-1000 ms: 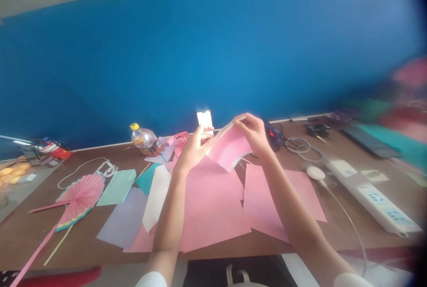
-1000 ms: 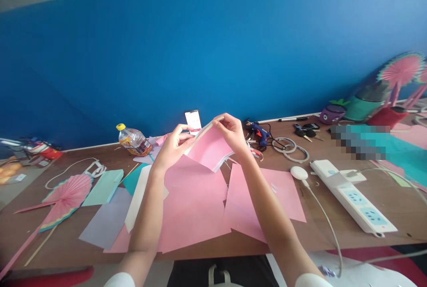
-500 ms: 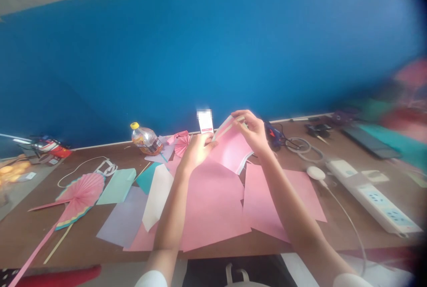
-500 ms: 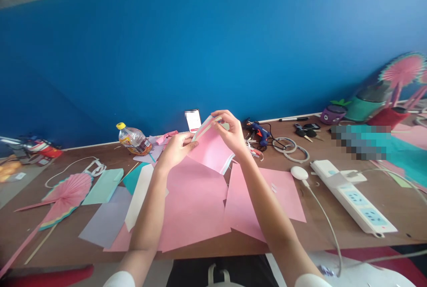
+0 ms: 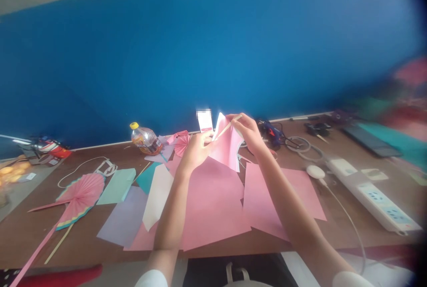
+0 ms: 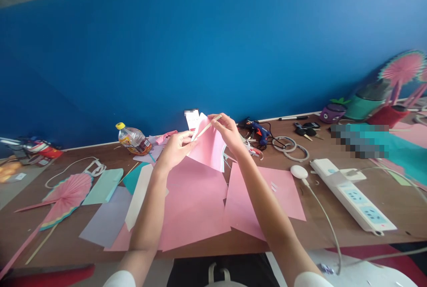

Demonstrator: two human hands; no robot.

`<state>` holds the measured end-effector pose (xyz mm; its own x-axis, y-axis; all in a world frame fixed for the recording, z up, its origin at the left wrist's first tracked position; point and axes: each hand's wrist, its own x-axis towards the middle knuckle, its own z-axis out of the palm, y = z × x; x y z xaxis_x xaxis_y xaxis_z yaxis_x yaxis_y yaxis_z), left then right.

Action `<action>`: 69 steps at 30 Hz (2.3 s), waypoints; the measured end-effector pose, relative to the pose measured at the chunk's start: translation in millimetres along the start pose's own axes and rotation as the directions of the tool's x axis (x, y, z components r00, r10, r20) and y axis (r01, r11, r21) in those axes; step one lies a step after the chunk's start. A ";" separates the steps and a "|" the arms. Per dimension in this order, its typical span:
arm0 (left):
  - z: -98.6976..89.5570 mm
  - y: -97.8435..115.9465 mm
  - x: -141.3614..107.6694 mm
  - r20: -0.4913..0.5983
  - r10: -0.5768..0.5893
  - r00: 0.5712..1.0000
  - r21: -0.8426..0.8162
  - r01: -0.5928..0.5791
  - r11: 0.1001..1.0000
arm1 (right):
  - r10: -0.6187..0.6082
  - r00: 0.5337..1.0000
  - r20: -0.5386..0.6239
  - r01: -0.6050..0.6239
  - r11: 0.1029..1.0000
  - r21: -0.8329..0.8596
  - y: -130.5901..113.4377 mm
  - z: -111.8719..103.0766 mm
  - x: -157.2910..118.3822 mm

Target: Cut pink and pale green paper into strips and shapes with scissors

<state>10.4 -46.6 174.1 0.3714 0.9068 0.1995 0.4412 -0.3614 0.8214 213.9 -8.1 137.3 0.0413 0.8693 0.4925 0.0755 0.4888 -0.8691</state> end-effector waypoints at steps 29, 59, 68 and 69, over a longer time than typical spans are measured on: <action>12.3 -34.4 19.8 -0.233 0.024 0.972 -0.138 -0.058 0.989 | -0.244 0.970 0.012 0.241 0.945 -0.222 -46.8 4.7 -13.9; 2.9 -0.3 6.9 0.079 0.095 0.992 -0.221 -0.075 0.972 | -0.006 0.992 -0.128 0.000 0.999 -0.043 -14.1 -5.2 -1.0; 1.8 -0.6 4.8 0.104 0.068 0.992 -0.202 -0.046 0.978 | 0.051 0.994 -0.092 -0.052 0.999 -0.008 -12.9 -3.7 -0.7; 1.6 -0.2 4.5 0.112 0.064 0.992 -0.208 -0.039 0.977 | 0.057 0.995 -0.086 -0.057 0.998 -0.005 -12.6 -3.8 -0.7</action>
<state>13.2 -42.8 173.9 0.4878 0.8519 0.1904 0.2462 -0.3435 0.9063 216.7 -15.1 148.1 0.1309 0.8861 0.4447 0.0776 0.4380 -0.8956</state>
